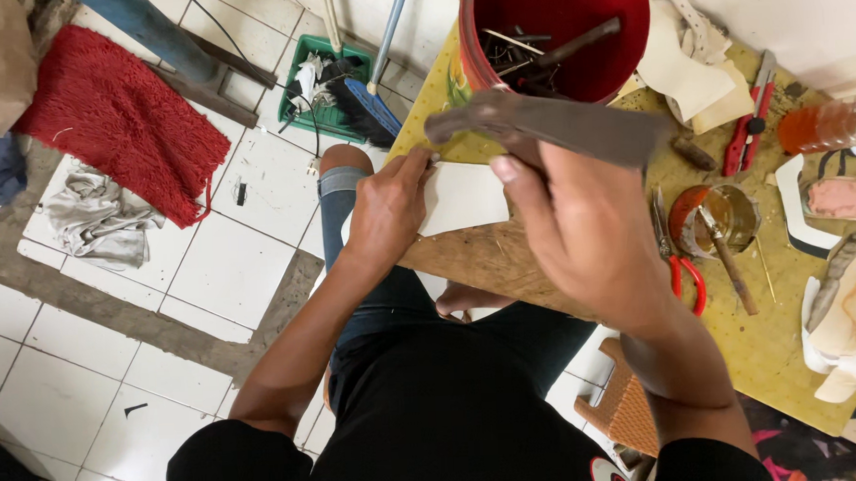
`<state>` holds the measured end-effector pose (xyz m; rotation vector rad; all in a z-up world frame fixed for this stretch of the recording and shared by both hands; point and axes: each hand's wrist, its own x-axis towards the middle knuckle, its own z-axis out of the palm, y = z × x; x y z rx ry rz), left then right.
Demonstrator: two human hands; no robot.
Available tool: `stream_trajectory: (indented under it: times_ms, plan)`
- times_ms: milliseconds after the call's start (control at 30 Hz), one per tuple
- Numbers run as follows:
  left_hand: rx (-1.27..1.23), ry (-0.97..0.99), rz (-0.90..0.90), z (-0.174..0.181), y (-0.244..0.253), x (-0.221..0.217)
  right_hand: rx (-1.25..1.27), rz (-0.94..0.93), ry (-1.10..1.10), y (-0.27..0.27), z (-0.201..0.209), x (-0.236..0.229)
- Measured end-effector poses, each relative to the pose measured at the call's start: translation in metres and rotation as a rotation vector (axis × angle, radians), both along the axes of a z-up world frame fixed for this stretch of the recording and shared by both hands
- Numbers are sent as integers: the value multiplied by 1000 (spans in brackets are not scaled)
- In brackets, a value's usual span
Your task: The person places a white shoe part on a wooden board, marks it with a pen, and uses a hammer and metal punch to create holes. They then use a chisel to shape the edge of a black shoe part.
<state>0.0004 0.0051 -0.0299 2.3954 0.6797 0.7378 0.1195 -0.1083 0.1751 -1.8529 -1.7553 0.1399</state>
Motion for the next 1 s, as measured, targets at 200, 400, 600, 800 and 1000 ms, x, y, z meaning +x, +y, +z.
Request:
stream_trajectory:
  times_ms: [200, 400, 600, 800, 1000]
  plan:
    - [54, 15, 49, -7, -1, 0, 66, -121, -5, -13, -37, 11]
    - [94, 38, 55, -8, -1, 0, -1, -63, -115, -8, -20, 3]
    - [100, 37, 56, -9, -1, 1, -249, -171, 35, 5, -31, -2]
    - [96, 39, 51, -4, -2, 0, -81, -206, 33, 3, -5, -10]
    - [124, 57, 65, -8, -2, 0, -368, -164, 52, 6, -38, -3]
